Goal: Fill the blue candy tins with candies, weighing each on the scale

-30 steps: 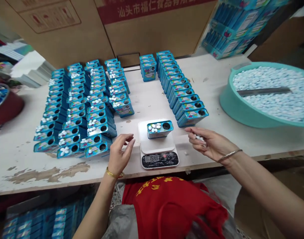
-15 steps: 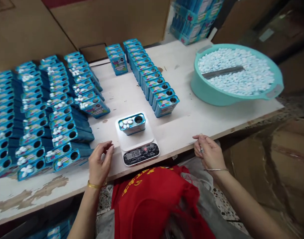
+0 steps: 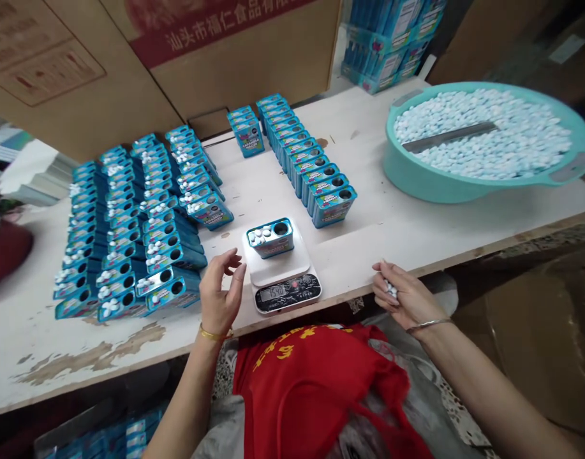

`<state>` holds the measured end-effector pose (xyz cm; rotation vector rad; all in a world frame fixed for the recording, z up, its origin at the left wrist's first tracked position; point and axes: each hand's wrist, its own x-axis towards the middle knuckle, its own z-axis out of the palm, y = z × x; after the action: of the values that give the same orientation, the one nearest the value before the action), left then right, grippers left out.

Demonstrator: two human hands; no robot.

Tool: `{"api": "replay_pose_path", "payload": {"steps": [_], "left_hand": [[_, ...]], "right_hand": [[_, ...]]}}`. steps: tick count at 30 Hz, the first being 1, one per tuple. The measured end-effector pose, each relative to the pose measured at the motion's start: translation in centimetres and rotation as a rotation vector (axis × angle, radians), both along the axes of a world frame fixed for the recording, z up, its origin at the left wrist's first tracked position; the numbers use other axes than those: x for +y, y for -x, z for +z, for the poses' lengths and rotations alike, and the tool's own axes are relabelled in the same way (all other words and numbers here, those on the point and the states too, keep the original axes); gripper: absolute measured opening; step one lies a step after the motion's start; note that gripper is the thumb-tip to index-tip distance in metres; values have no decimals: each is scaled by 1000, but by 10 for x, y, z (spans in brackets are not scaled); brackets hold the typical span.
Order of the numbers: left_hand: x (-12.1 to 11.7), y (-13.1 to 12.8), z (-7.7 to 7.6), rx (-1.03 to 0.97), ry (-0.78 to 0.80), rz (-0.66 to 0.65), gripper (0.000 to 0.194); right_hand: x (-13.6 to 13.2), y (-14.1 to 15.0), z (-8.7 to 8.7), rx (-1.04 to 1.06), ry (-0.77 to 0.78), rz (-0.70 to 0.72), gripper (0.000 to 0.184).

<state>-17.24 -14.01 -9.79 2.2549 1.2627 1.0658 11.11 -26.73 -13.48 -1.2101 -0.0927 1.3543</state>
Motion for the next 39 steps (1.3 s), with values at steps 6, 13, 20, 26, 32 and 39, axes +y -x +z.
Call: {"api": "replay_pose_path", "payload": {"steps": [6, 13, 20, 26, 32, 39], "left_hand": [[5, 2, 0, 35, -56, -4, 30], [4, -10, 7, 222, -244, -107, 59], [0, -30, 7, 284, -277, 4, 56], [-4, -36, 4, 300, -220, 40, 56], [3, -51, 9, 323, -212, 12, 40], [8, -49, 12, 294, -204, -2, 42]], "right_hand": [[13, 5, 5, -197, 5, 52, 30], [43, 23, 25, -404, -70, 174, 36], [75, 44, 50, -557, -285, 267, 33], [98, 57, 70, -872, -387, 335, 30], [139, 71, 86, -1168, -423, 534, 34], [137, 61, 81, -934, -535, 475, 44]]}}
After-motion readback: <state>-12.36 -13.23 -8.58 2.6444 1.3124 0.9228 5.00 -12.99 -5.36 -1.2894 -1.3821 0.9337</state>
